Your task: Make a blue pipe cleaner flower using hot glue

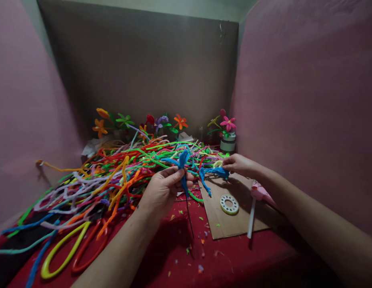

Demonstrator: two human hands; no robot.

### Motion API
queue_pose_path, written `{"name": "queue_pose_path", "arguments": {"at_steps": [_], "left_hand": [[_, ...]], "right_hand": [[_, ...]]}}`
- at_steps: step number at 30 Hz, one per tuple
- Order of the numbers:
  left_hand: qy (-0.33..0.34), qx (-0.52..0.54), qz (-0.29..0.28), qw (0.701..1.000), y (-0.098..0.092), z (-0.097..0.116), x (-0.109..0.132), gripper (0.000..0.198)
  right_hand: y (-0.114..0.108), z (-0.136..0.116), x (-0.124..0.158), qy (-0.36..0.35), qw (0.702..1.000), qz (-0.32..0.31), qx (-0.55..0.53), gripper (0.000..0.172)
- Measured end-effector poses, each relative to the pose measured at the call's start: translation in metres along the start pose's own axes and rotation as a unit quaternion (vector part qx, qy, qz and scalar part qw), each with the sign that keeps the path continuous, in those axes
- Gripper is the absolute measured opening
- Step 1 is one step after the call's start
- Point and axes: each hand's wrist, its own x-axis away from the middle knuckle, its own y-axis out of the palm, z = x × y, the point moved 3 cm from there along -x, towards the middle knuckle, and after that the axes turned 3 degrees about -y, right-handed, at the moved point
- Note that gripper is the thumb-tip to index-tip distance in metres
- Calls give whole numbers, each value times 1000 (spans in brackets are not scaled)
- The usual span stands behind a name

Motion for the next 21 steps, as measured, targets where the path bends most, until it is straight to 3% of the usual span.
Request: {"name": "queue_pose_path", "arguments": {"at_steps": [6,21], "left_hand": [[-8,1,30,1000,1,-1,0,7],[-3,-6,9,1000,-2,-2,-2,9]], "right_hand": [[0,-7,5,-5,997,35,-73,17],[-2,-15,4,-10,975,116,-192,13]]}}
